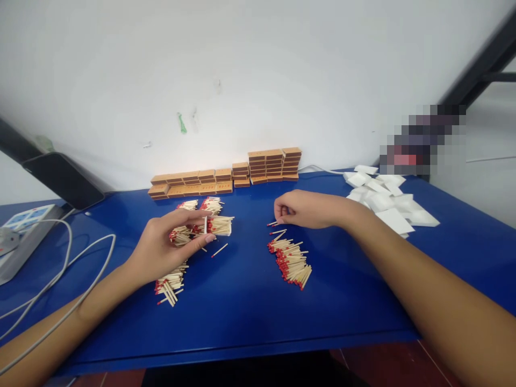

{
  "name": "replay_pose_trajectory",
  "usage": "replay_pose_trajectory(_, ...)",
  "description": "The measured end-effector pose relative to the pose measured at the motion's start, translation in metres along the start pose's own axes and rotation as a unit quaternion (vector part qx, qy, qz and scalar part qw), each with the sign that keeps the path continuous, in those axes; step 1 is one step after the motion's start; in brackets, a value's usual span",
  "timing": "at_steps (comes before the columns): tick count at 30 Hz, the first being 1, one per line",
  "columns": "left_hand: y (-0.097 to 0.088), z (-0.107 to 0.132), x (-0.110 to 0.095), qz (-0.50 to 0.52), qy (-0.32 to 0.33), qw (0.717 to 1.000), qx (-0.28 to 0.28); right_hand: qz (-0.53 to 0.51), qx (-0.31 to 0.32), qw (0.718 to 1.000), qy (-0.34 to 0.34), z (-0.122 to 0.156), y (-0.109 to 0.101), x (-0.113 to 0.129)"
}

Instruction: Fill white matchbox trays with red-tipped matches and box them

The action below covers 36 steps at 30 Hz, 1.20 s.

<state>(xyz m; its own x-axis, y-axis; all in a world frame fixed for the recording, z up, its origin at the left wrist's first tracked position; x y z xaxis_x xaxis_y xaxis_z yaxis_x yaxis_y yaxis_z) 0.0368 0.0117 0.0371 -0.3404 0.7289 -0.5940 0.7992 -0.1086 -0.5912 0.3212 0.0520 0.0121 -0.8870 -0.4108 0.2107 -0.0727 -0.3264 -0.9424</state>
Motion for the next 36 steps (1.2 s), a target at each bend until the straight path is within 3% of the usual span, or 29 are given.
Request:
replay_pose_trajectory(14,0.001,0.0,-0.003,-0.02,0.012,1.0,0.01,0.029,-0.011,0.999,0.011,0.001,-0.001,-0.014)
replay_pose_trajectory(19,0.001,0.0,-0.002,-0.013,0.012,1.0,0.005,0.049,0.016,0.998,0.04,0.003,0.002,-0.022)
replay_pose_trajectory(27,0.002,0.002,0.001,-0.008,0.007,1.0,0.012,0.04,0.03,0.998,0.046,0.006,0.001,-0.013)
replay_pose_trajectory(36,0.0,0.0,0.001,-0.002,0.006,1.0,0.006,0.036,-0.005,0.999,0.013,0.007,-0.003,-0.002)
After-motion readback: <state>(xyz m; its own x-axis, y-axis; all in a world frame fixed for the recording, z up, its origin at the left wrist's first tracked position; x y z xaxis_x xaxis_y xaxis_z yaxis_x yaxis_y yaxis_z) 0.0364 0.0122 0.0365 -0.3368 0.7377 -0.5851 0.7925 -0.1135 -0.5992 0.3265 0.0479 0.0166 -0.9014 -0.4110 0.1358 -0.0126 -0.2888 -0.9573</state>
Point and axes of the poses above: each hand's wrist, its own z-axis away from the middle knuckle, its own y-axis out of the palm, x = y × z, the point moved 6 cm from there along -z, towards the middle knuckle, and after that the axes turned 11 degrees about z, right-handed, at the moved point
